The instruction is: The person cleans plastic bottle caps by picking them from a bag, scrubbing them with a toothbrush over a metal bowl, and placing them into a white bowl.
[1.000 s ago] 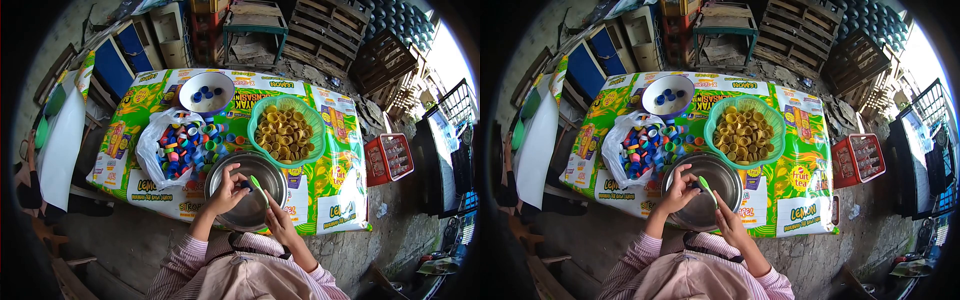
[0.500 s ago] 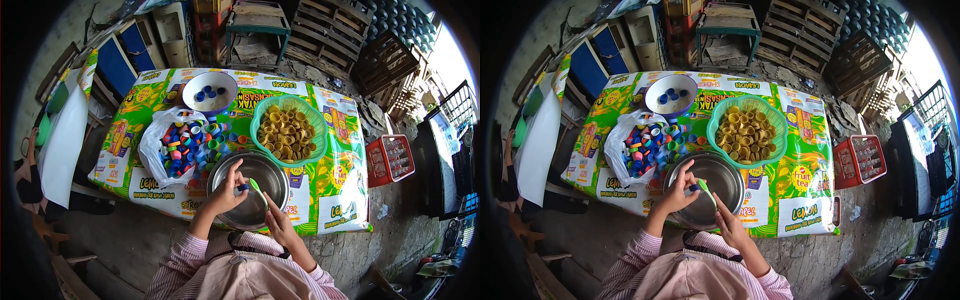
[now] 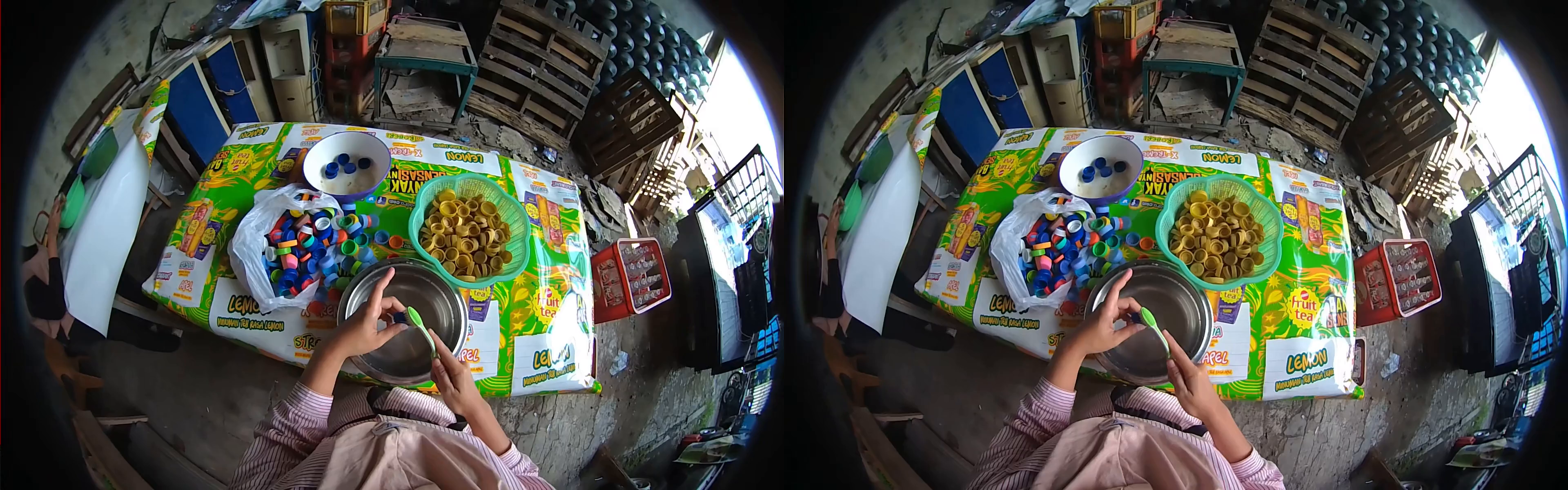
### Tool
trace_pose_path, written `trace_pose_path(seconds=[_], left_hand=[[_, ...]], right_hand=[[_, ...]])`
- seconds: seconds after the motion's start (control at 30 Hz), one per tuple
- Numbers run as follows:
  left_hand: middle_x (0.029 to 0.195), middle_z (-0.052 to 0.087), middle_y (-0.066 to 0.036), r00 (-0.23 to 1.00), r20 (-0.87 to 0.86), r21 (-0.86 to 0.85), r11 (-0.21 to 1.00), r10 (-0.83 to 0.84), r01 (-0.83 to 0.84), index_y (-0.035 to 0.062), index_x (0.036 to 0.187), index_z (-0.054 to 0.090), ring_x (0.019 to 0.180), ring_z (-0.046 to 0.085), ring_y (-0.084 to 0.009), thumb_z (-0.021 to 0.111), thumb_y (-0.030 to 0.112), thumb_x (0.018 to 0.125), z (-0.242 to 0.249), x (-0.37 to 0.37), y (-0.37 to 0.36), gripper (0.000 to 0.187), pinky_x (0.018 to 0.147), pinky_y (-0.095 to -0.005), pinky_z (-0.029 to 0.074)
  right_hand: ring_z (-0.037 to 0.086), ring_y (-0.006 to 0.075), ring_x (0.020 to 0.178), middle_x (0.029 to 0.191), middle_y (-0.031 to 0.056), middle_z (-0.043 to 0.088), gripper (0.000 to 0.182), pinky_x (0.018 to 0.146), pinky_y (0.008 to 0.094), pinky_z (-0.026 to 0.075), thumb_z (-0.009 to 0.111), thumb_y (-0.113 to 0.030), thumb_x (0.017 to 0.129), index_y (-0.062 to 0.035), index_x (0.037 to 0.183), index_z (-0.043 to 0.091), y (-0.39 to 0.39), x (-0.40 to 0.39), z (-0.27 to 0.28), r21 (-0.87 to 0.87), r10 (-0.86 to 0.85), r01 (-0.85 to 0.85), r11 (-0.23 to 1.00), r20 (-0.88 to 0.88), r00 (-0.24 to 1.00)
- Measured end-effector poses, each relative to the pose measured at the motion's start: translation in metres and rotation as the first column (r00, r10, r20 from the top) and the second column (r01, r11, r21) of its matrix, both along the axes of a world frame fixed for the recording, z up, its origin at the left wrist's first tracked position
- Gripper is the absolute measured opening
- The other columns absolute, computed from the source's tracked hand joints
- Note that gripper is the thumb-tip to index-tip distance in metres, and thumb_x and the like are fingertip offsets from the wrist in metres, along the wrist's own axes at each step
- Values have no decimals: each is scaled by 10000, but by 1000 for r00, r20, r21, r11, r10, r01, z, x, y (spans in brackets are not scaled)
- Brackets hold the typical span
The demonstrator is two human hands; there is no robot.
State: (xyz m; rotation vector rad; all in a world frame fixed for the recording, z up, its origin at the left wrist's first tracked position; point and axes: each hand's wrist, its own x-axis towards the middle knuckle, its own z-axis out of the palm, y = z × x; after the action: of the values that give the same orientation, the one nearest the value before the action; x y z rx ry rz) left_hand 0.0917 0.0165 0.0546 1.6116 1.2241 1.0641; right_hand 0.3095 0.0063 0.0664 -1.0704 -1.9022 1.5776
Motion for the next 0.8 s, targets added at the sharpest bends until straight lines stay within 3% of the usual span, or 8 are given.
trace_pose_path(seconds=[0.1,0.2,0.3,0.37,0.47,0.6,0.7,0.8], left_hand=[[869,593,-100,993,-122,15,1000,-11,13,97,1402,-76,687,565,-170,635,33,778,3,-2,1,949,672,-284,463],[828,587,-99,971,-239,84,996,23,-3,100,1404,-82,663,566,-179,636,20,766,8,-5,2,964,658,-291,461],[789,576,-82,970,-244,1,1000,-5,5,65,1405,-42,722,571,-183,653,40,755,14,-3,1,952,727,-311,457],[772,562,-85,971,-239,57,998,3,11,74,1403,-71,702,565,-183,645,25,750,13,0,2,971,718,-306,456],[753,548,-86,952,-305,-17,1000,0,-6,104,1391,-153,669,549,-179,635,-1,726,20,-2,3,1036,685,-295,456],[744,563,-92,937,-346,-148,989,-39,-13,104,1380,-182,638,551,-187,640,12,718,16,-2,5,1061,661,-298,456],[733,570,-95,949,-312,-117,993,-48,12,103,1377,-192,633,552,-189,644,14,714,16,0,8,1070,661,-301,456],[752,590,-105,957,-286,-184,983,-48,-6,104,1369,-209,676,576,-200,649,9,701,11,4,13,1092,680,-305,459]], right_hand=[[362,78,506,554,26,377,456,513,214,352,392,-89,928,-117,1373,294,9,2,-13,-5,-102,102,995,-1,995],[380,81,512,561,39,392,453,515,216,357,395,-92,927,-110,1369,299,3,-2,-5,58,-36,34,998,23,999],[447,106,539,584,68,437,452,555,231,383,409,-120,926,-108,1365,304,9,-3,-10,-84,-78,81,993,38,996],[449,112,531,592,79,448,455,545,230,385,405,-120,927,-119,1369,299,10,-1,-11,101,-89,84,991,37,995],[475,128,523,610,87,466,461,536,224,381,403,-117,926,-128,1373,290,6,-2,-6,105,36,-43,994,74,997],[514,187,523,624,100,479,464,553,247,400,406,-120,924,-127,1371,285,11,-2,-7,34,-15,12,999,105,994],[492,191,508,601,107,465,461,538,247,380,422,-98,912,-121,1359,310,6,-7,-5,176,48,-64,982,91,995],[502,214,511,588,116,458,449,548,256,391,421,-95,911,-111,1350,327,9,-5,-10,40,0,-4,999,110,994]])
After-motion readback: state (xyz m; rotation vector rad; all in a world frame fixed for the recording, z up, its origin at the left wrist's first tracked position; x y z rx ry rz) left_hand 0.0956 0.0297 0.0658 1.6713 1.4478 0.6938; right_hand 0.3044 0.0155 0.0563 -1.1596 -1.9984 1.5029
